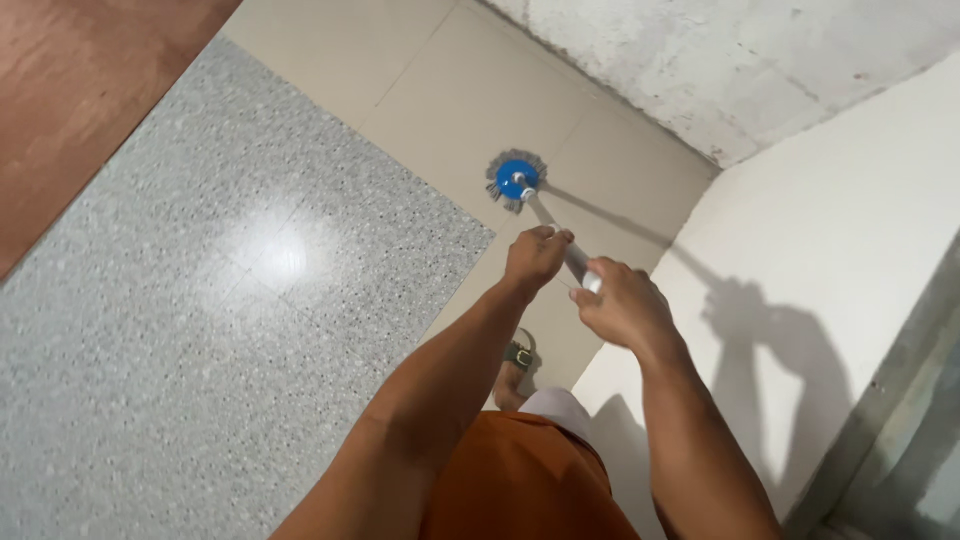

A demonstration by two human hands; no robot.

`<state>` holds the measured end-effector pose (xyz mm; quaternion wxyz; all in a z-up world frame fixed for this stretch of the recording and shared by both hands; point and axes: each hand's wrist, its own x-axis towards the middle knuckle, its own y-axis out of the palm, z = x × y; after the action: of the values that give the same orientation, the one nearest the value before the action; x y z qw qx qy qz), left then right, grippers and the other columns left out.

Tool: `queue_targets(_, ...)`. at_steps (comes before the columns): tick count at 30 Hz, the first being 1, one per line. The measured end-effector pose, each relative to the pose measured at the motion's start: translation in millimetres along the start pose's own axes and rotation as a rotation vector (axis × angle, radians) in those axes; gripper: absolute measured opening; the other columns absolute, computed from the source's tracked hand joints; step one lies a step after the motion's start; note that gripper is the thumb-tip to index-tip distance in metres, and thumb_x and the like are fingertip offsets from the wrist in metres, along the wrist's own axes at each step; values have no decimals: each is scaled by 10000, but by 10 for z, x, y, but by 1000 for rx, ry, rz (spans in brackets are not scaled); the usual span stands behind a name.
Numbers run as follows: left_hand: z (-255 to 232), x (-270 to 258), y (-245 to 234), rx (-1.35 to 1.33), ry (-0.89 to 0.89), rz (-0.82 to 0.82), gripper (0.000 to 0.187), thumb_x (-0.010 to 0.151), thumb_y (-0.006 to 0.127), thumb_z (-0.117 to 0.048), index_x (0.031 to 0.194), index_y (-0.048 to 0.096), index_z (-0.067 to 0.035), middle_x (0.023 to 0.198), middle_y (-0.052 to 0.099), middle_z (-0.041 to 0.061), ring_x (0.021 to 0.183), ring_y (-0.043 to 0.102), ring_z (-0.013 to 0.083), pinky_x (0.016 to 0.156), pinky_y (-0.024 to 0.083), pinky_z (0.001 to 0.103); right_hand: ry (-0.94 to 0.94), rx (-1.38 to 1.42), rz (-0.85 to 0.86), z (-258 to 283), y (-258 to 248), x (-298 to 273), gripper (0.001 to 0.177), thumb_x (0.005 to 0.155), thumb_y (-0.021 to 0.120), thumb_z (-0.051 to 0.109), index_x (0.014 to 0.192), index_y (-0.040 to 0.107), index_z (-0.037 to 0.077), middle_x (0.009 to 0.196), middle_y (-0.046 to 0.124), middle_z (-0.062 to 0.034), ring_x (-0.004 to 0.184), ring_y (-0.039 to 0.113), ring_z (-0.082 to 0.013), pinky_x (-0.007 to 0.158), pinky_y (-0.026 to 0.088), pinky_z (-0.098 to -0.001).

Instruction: The person is mopping a tiled floor using a mop with a blue head and a white handle. The person dips the mop into a red bucket of water and continues mopping the floor.

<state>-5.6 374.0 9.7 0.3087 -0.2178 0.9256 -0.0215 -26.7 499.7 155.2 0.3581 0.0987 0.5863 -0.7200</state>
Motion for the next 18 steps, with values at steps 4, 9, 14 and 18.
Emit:
queue_targets(4, 40, -74, -133, -17, 19, -100, 565, 883, 659, -429, 1238, 706, 9, 1191, 712, 256, 1146, 678, 368, 980, 520, 389, -53, -115, -77, 90, 130, 742, 427, 932, 686, 359, 1195, 653, 24, 1127, 718, -239, 1083, 684, -419, 939, 550, -501)
queue_targets(9, 176, -148, -360, 4, -32, -199, 675, 818, 702, -445, 1292, 651, 33, 1226, 701, 276, 1186, 684, 373, 1025, 520, 378, 0, -114, -35, 211, 410, 1337, 395, 895, 699, 295, 1183, 617, 37, 1101, 722, -226, 1040, 707, -402, 887, 576, -502)
queue_targets(14, 434, -132, -487, -84, -91, -301, 675, 829, 683, -453, 1295, 648, 35, 1218, 696, 279, 1185, 670, 382, 1023, 508, 401, -151, -313, -1, 295, 519, 791, 411, 907, 684, 313, 1220, 615, 56, 1111, 717, -247, 1068, 696, -422, 937, 564, -497)
queue_targets(18, 497, -91, -522, -193, -59, -418, 694, 886, 639, -493, 1300, 661, 64, 1192, 705, 290, 1185, 670, 392, 1026, 513, 418, -217, -447, 176, 316, 333, 92, 463, 891, 687, 346, 1277, 593, 108, 1121, 729, -202, 1089, 697, -391, 985, 542, -498)
